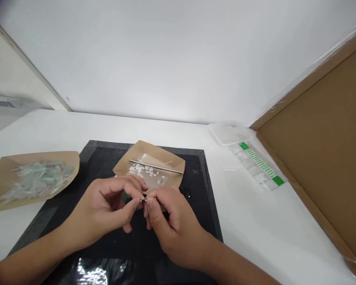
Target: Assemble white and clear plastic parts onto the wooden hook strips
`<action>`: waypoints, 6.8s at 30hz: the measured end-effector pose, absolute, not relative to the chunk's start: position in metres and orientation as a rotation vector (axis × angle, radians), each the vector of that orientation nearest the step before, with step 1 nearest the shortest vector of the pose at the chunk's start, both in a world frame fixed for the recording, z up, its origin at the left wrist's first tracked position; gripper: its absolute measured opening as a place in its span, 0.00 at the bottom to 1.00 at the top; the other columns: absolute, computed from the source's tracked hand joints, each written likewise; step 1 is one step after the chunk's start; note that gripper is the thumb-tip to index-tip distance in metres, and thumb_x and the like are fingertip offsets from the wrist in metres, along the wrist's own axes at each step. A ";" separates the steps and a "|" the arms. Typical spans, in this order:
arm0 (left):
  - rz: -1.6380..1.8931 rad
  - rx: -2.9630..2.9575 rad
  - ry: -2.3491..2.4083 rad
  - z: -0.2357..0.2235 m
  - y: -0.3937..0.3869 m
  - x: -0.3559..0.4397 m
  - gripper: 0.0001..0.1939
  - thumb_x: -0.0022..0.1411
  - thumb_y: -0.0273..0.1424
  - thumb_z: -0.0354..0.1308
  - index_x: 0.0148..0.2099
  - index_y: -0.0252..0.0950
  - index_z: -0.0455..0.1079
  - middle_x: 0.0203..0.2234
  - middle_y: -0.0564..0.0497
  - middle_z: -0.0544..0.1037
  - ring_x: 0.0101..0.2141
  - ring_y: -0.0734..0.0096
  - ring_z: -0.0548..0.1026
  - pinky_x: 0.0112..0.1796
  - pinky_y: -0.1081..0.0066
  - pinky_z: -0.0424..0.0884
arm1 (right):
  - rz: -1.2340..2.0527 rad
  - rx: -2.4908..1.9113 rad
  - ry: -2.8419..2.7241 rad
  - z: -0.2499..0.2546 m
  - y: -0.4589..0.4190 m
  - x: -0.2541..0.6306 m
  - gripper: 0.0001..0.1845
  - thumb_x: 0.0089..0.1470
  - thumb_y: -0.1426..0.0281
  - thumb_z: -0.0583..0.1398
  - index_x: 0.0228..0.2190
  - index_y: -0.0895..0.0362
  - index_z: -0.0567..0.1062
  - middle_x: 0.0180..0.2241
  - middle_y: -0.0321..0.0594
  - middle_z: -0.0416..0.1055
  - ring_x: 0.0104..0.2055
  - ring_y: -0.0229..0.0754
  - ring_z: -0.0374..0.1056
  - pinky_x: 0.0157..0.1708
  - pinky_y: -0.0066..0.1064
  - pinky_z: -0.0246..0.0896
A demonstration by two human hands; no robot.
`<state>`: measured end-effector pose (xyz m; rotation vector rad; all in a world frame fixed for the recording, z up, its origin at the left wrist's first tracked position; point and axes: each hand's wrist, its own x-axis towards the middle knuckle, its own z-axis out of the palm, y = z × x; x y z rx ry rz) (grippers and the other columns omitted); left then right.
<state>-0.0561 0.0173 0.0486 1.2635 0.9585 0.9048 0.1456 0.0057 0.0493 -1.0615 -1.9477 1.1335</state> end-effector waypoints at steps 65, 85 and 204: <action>0.199 2.853 0.734 0.037 0.033 -0.077 0.06 0.73 0.26 0.54 0.40 0.36 0.71 0.34 0.50 0.75 0.32 0.64 0.74 0.32 0.65 0.72 | 0.108 -0.961 -2.603 0.038 0.024 0.172 0.07 0.65 0.66 0.64 0.34 0.54 0.76 0.36 0.38 0.69 0.38 0.43 0.61 0.39 0.39 0.45; 0.278 2.702 0.783 0.034 0.038 -0.078 0.05 0.73 0.28 0.56 0.42 0.37 0.73 0.35 0.51 0.78 0.33 0.66 0.77 0.33 0.67 0.68 | 0.474 -0.851 -2.278 0.047 0.026 0.174 0.06 0.62 0.75 0.64 0.39 0.52 0.76 0.44 0.39 0.79 0.47 0.44 0.73 0.50 0.41 0.65; 1.086 2.054 0.912 0.048 0.024 -0.061 0.08 0.68 0.23 0.60 0.43 0.36 0.80 0.30 0.51 0.78 0.26 0.77 0.74 0.27 0.77 0.71 | 0.117 -1.041 -2.240 0.043 0.014 0.154 0.07 0.70 0.72 0.58 0.36 0.54 0.73 0.28 0.33 0.76 0.30 0.39 0.68 0.39 0.38 0.46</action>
